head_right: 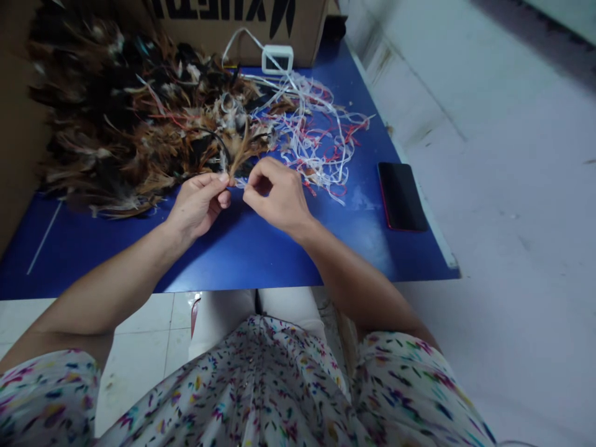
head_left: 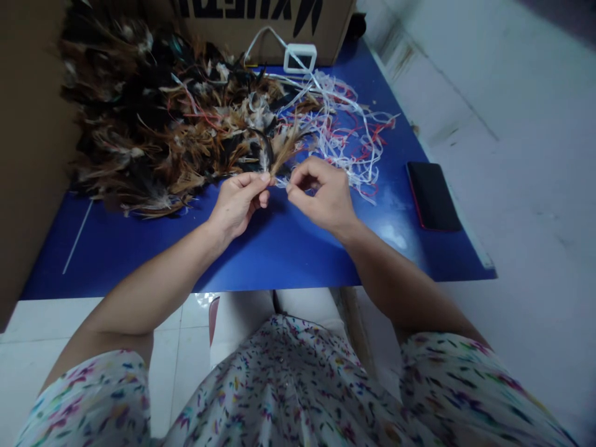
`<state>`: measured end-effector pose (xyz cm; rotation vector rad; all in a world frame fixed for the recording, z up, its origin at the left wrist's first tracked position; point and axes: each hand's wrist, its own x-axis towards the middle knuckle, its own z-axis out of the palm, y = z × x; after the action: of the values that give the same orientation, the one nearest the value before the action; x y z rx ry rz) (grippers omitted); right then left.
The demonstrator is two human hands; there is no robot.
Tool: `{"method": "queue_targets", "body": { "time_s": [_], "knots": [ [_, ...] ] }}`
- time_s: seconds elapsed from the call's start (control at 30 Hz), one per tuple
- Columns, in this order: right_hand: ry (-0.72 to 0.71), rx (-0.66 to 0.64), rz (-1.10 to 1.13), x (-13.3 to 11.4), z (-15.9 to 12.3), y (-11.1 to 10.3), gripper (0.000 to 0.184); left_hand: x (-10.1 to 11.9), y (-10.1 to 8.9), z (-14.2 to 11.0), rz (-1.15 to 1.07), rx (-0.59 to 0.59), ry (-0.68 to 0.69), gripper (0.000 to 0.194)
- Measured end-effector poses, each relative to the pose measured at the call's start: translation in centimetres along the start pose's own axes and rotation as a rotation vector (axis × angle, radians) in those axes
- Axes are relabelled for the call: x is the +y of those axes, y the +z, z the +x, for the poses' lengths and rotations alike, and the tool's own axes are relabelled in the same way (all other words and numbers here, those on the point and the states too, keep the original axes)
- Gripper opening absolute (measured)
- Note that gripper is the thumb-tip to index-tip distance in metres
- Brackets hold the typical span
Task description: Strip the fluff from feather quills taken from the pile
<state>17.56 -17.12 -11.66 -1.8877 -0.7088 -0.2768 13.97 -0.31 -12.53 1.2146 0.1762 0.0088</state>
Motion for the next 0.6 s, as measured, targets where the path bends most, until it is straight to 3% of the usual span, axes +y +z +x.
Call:
{"method": "queue_targets", "body": {
  "time_s": [0.3,0.43,0.6],
  "knots": [
    [0.185,0.158,0.275,0.7,0.5,0.1,0.018,-0.2,-0.2,0.2,0.012,-0.041,0.006,0.028],
    [0.169,0.213,0.223,1.0,0.7,-0.3,0.021,-0.3,-0.3,0.4,-0.008,-0.045,0.006,0.027],
    [0.111,0.17,0.16,1.1,0.6,-0.7,0.016,0.0,-0.2,0.2,-0.05,-0.055,-0.001,0.026]
  ]
}}
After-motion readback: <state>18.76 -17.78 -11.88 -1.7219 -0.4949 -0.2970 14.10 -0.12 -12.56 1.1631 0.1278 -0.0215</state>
